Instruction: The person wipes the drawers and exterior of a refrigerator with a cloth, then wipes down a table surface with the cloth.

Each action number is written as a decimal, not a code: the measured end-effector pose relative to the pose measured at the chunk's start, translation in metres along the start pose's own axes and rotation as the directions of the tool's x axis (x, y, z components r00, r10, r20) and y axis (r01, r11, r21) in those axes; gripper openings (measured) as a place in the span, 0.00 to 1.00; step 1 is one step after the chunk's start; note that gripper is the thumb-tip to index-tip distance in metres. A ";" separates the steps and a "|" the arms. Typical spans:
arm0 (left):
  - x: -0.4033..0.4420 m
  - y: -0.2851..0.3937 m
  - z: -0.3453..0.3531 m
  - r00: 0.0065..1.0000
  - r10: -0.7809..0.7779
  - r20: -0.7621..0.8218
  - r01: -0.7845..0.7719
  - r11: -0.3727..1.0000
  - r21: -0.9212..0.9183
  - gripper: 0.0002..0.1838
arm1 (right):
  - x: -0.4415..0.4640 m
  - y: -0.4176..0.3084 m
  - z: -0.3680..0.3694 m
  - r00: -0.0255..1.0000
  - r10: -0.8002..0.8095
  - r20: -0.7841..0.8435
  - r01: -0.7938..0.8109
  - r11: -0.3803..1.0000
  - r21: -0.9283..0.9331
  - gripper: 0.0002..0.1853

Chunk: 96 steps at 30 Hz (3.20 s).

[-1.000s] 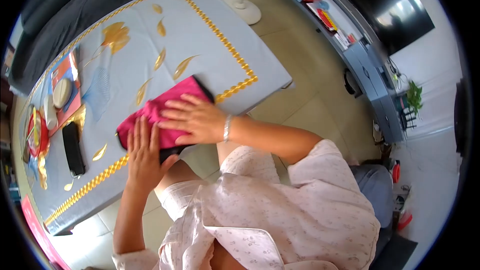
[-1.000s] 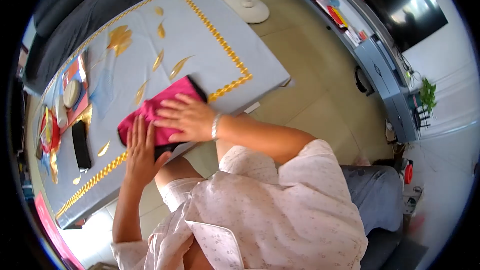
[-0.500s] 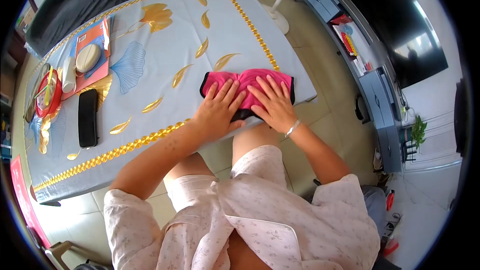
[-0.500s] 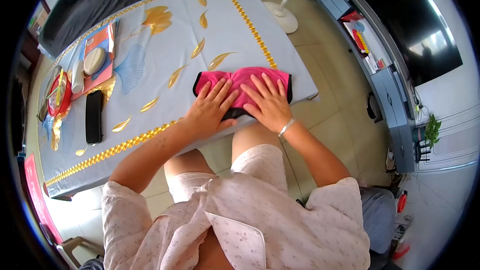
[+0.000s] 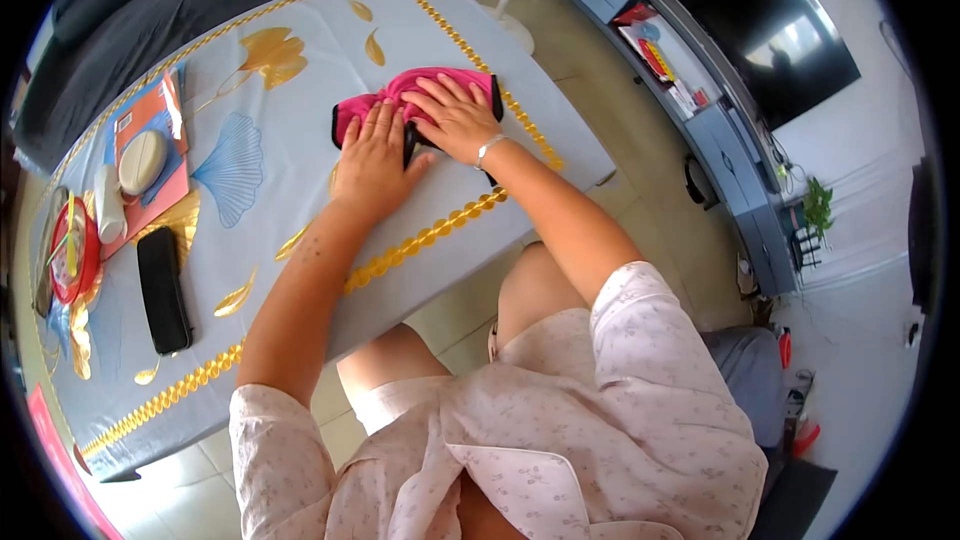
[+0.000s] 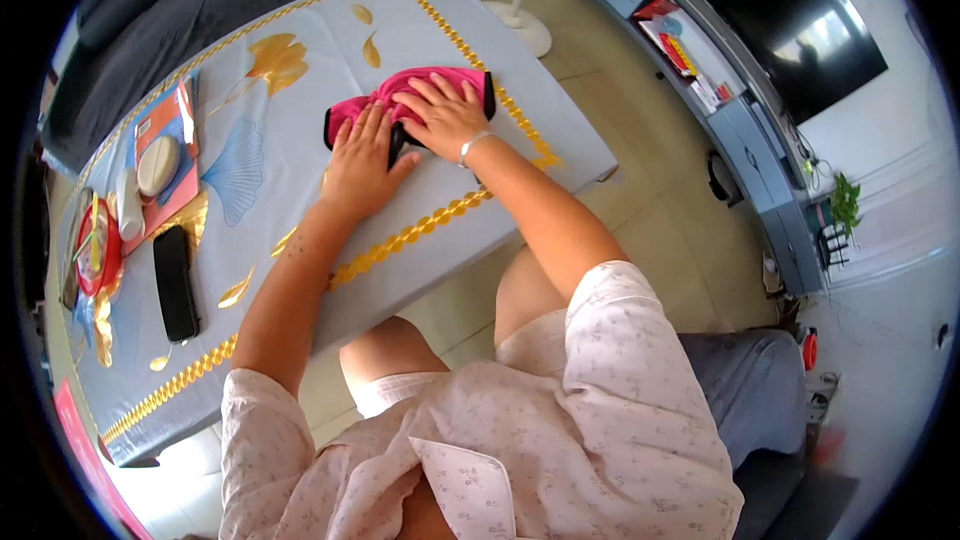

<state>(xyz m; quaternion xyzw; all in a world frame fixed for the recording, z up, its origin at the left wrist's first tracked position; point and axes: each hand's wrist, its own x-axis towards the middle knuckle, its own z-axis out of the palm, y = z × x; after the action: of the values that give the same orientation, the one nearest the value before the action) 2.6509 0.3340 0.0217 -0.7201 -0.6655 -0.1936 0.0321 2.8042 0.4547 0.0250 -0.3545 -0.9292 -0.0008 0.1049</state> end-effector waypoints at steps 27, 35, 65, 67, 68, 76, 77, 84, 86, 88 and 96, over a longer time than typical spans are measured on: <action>-0.004 -0.021 -0.033 0.930 -0.036 -0.365 0.000 0.995 -0.098 0.12 | -0.016 -0.118 0.003 0.954 -0.289 0.077 0.293 0.955 -0.050 0.30; 0.004 -0.102 -0.030 0.660 -0.309 -0.684 0.265 0.949 -0.173 0.15 | 0.132 -0.149 0.061 0.937 -0.279 0.211 0.317 0.933 -0.173 0.36; 0.001 -0.140 -0.033 0.383 -0.507 -0.772 0.372 0.849 -0.374 0.17 | 0.224 -0.217 0.081 0.876 -0.464 0.132 0.479 0.804 -0.353 0.38; 0.000 -0.143 -0.034 0.372 -0.478 -0.795 0.363 0.864 -0.349 0.14 | 0.202 -0.214 0.078 0.839 -0.523 0.149 0.544 0.793 -0.275 0.36; -0.001 -0.143 -0.036 0.379 -0.504 -0.776 0.360 0.853 -0.378 0.14 | 0.188 -0.208 0.076 0.820 -0.551 0.155 0.572 0.786 -0.235 0.35; -0.010 -0.134 -0.035 0.498 -0.530 -0.687 0.375 0.845 -0.380 0.17 | 0.116 -0.118 0.034 0.803 -0.595 0.027 0.593 0.803 0.060 0.32; -0.010 -0.135 -0.028 0.613 -0.516 -0.598 0.375 0.857 -0.354 0.18 | 0.122 -0.102 0.035 0.838 -0.545 0.036 0.543 0.838 0.044 0.33; -0.015 -0.114 -0.020 0.890 -0.335 -0.308 0.379 0.920 0.095 0.23 | 0.091 -0.091 0.027 0.910 -0.411 0.059 0.409 0.912 0.036 0.34; -0.015 -0.115 -0.024 0.910 -0.336 -0.242 0.350 0.937 0.014 0.22 | 0.071 -0.088 0.025 0.889 -0.455 0.047 0.451 0.890 0.064 0.34; -0.014 -0.113 -0.032 0.902 -0.364 -0.231 0.351 0.931 -0.096 0.20 | 0.069 -0.080 0.024 0.866 -0.500 0.029 0.497 0.865 0.073 0.35; -0.014 -0.105 -0.035 0.859 -0.389 -0.334 0.458 0.875 0.160 0.22 | 0.161 -0.028 0.031 0.925 -0.367 0.100 0.365 0.930 0.036 0.32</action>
<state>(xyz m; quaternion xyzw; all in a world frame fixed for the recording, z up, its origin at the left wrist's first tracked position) 2.5398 0.3219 0.0270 -0.5095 -0.8141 -0.2204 0.1707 2.6627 0.5422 0.0286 -0.1737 -0.9831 0.0059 0.0571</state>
